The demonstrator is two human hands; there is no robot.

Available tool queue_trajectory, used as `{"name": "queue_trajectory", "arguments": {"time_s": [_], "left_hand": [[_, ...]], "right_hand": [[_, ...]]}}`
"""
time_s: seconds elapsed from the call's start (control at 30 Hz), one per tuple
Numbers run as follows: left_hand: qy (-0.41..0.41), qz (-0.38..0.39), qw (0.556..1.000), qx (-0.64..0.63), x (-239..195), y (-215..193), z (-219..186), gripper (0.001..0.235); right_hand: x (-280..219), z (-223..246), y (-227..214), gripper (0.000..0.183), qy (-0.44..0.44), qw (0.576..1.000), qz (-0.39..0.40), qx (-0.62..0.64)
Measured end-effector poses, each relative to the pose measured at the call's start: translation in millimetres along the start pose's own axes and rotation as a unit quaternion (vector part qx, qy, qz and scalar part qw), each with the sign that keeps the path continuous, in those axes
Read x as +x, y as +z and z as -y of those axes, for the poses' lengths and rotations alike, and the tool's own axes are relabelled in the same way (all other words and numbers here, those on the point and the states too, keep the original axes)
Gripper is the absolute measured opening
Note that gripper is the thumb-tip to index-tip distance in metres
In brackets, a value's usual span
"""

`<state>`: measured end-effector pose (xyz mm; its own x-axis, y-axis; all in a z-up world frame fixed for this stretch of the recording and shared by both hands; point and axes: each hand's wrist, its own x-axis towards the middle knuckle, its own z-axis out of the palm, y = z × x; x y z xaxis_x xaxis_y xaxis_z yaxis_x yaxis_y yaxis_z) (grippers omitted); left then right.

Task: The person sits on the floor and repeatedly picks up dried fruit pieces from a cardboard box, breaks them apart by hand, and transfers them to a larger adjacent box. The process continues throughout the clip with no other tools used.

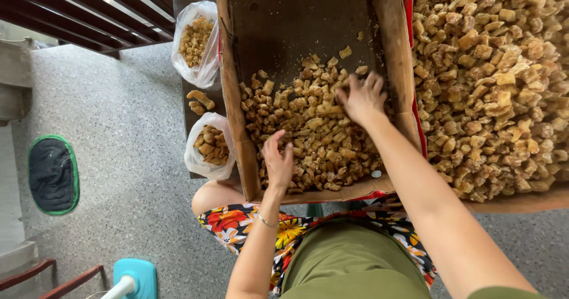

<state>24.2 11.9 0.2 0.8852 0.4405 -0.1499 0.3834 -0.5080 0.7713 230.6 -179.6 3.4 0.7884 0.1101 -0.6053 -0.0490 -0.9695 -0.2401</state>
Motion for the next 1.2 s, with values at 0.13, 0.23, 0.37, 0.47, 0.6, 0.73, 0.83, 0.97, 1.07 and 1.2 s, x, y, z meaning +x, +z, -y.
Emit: {"name": "queue_trajectory", "arguments": {"time_s": [0.13,0.23,0.37,0.47,0.6,0.73,0.83,0.97,1.07,1.2], "left_hand": [[0.020,-0.038,0.999,-0.007,64,-9,-8,0.040],[-0.014,-0.041,0.999,0.009,128,-14,-1,0.046],[0.036,-0.032,0.992,0.118,195,-14,25,0.056],[0.079,0.013,0.979,0.185,218,-11,38,0.071],[-0.016,0.111,0.974,0.196,214,3,28,0.081],[0.008,0.177,0.916,0.359,175,27,12,0.073],[0.053,0.203,0.918,0.338,150,26,4,0.072],[0.017,0.281,0.915,0.289,102,4,-10,0.071],[0.065,0.292,0.911,0.284,60,-15,-29,0.060],[0.049,0.388,0.872,0.293,44,-47,-46,0.044]], "right_hand": [[-90,10,-31,0.075,-0.103,0.981,0.156,-0.043],[-89,14,-65,0.070,-0.099,0.954,0.281,-0.019],[15,11,-82,0.062,-0.204,0.974,0.087,-0.037],[115,0,-70,0.072,-0.180,0.962,-0.195,0.059],[144,-9,0,0.079,-0.122,0.983,-0.132,0.027],[89,16,53,0.051,-0.175,0.983,-0.058,0.014],[38,26,57,0.051,-0.251,0.967,0.016,0.031],[-37,24,21,0.051,-0.294,0.950,0.104,-0.007],[-87,21,-12,0.045,-0.308,0.922,0.203,-0.117],[-76,20,-36,0.042,-0.347,0.898,0.271,-0.025]]}}
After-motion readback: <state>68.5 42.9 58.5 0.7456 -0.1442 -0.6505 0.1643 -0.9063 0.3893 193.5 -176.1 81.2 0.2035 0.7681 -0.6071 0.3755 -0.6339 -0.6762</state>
